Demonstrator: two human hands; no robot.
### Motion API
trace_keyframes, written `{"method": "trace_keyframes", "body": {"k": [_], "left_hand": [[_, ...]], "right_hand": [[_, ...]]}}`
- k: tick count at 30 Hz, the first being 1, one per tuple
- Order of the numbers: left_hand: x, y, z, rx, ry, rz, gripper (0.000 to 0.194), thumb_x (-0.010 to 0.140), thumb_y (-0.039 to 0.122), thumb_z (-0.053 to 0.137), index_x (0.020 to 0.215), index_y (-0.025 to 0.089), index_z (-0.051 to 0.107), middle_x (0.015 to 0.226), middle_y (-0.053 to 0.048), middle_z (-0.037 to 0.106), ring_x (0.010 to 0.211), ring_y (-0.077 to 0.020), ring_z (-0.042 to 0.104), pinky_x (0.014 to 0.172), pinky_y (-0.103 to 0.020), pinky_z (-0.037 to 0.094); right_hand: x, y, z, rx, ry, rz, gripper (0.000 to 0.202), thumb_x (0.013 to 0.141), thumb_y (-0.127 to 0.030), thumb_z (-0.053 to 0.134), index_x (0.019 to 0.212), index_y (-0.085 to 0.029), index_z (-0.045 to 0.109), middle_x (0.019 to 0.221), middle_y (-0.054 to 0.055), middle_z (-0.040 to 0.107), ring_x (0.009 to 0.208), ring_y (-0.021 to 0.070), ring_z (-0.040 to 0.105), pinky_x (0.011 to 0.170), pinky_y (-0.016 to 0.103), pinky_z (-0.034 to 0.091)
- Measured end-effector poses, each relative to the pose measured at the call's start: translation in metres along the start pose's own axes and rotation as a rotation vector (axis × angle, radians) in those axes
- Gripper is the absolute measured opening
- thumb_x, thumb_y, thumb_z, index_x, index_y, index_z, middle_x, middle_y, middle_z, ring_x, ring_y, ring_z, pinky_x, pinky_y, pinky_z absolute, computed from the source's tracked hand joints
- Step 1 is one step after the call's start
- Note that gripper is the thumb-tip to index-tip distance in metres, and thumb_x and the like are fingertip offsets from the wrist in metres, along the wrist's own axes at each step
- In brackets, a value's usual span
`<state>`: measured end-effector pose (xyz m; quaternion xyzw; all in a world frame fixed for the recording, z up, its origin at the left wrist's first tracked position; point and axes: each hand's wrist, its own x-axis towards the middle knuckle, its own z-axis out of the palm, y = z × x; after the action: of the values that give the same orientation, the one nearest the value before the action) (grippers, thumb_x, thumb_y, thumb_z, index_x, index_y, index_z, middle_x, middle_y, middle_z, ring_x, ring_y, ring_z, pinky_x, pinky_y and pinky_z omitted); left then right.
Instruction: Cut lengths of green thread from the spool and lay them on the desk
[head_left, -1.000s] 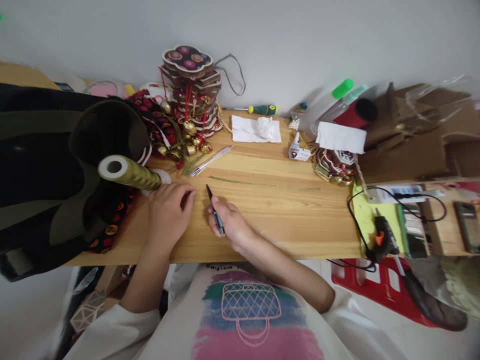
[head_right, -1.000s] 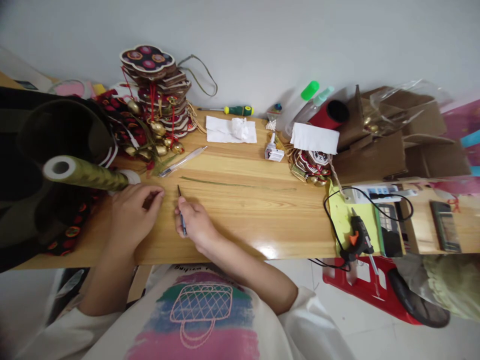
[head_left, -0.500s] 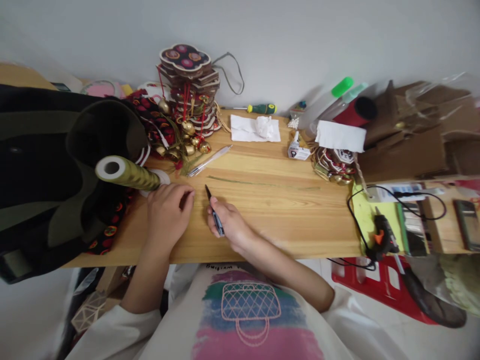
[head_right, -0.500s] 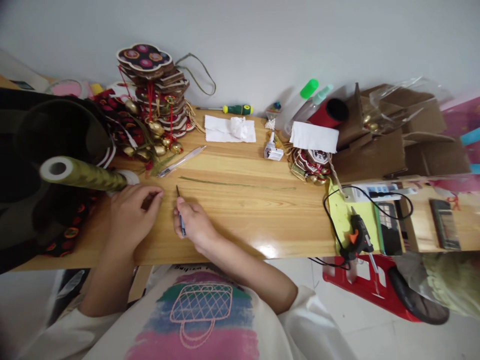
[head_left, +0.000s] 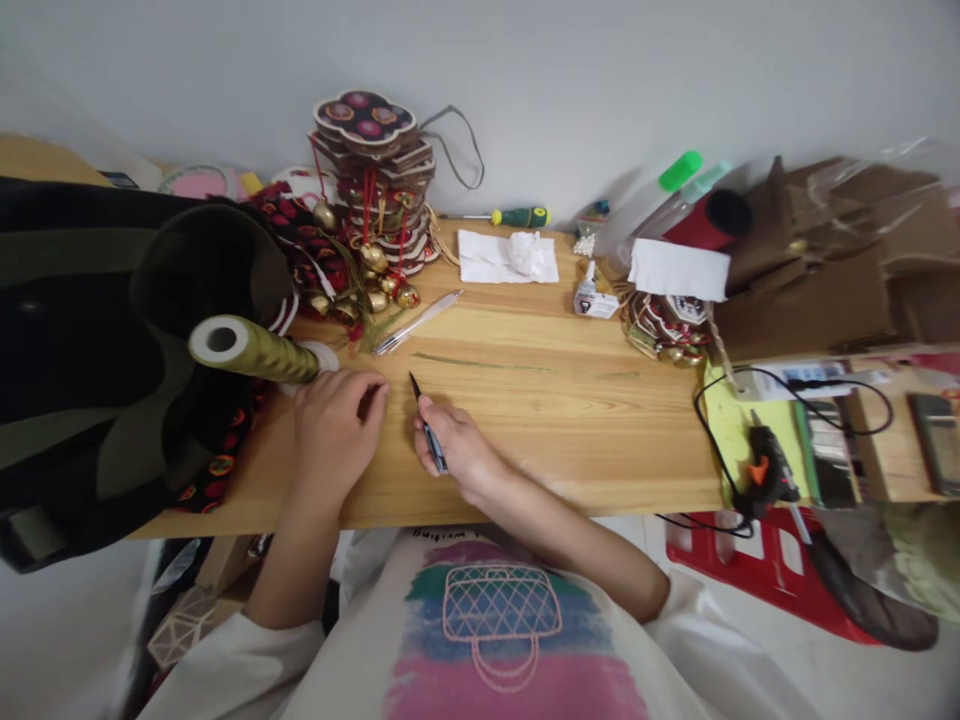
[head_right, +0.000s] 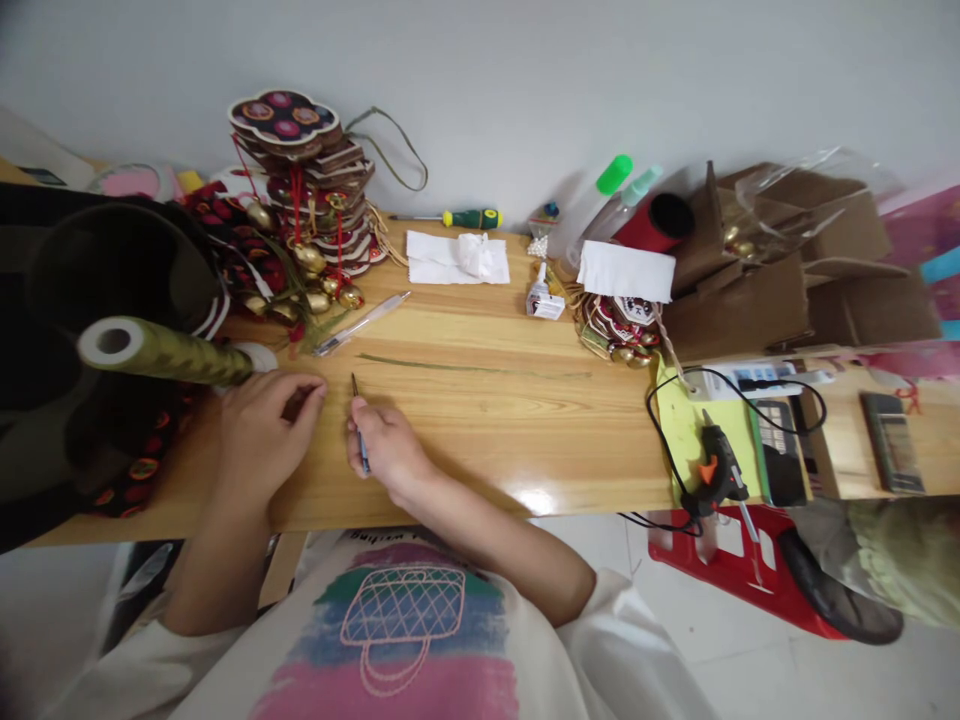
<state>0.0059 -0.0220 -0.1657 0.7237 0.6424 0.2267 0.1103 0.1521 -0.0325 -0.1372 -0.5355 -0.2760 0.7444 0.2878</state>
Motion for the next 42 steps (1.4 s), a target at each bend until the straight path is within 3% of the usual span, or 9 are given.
{"method": "trace_keyframes", "body": {"k": [14,22,25,31,35,42], "left_hand": [[0.000,0.001,-0.001,-0.063,-0.023,-0.055,0.022,0.087,0.033,0.046,0.082,0.021,0.063,0.081,-0.005,0.068,0.078,-0.0214,0.061,0.075,-0.035,0.042],[0.001,0.012,-0.002,-0.337,-0.078,-0.144,0.030,0.087,0.036,0.048,0.104,0.019,0.067,0.096,-0.006,0.071,0.088,-0.0197,0.064,0.084,-0.034,0.049],[0.005,0.016,-0.003,-0.479,-0.133,-0.218,0.034,0.083,0.038,0.053,0.108,0.019,0.066,0.091,-0.004,0.071,0.082,-0.0178,0.064,0.078,-0.032,0.050],[0.022,0.020,-0.009,-0.871,-0.358,-0.236,0.030,0.074,0.034,0.063,0.099,0.018,0.067,0.079,-0.002,0.066,0.072,-0.0143,0.060,0.069,-0.028,0.049],[0.027,0.022,-0.011,-0.968,-0.501,-0.234,0.025,0.072,0.036,0.066,0.090,0.018,0.065,0.067,0.000,0.061,0.062,-0.0125,0.054,0.060,-0.026,0.045],[0.024,0.028,-0.008,-0.937,-0.498,-0.164,0.032,0.082,0.048,0.060,0.072,0.017,0.060,0.064,0.000,0.058,0.058,-0.0108,0.047,0.057,-0.025,0.041]], "right_hand": [[0.004,0.010,-0.002,0.021,-0.023,-0.062,0.041,0.097,-0.044,0.037,0.064,-0.021,0.043,0.033,-0.009,0.039,0.033,0.0066,0.031,0.041,0.022,0.022],[-0.002,0.019,-0.005,-0.020,-0.081,-0.218,0.048,0.088,-0.066,0.038,0.068,-0.022,0.042,0.034,-0.009,0.040,0.033,0.0066,0.029,0.043,0.023,0.024],[-0.006,0.023,-0.009,-0.010,-0.110,-0.230,0.052,0.083,-0.073,0.039,0.070,-0.023,0.042,0.035,-0.010,0.040,0.033,0.0066,0.029,0.041,0.024,0.023],[-0.013,0.027,-0.018,0.056,-0.180,-0.214,0.054,0.080,-0.076,0.043,0.073,-0.022,0.044,0.036,-0.010,0.040,0.032,0.0064,0.026,0.039,0.024,0.019],[-0.018,0.027,-0.024,0.106,-0.206,-0.205,0.054,0.078,-0.076,0.046,0.074,-0.022,0.044,0.036,-0.010,0.040,0.032,0.0062,0.025,0.039,0.024,0.018],[-0.024,0.022,-0.031,0.175,-0.217,-0.209,0.051,0.080,-0.074,0.047,0.073,-0.023,0.042,0.035,-0.011,0.038,0.032,0.0065,0.024,0.040,0.025,0.016]]}}
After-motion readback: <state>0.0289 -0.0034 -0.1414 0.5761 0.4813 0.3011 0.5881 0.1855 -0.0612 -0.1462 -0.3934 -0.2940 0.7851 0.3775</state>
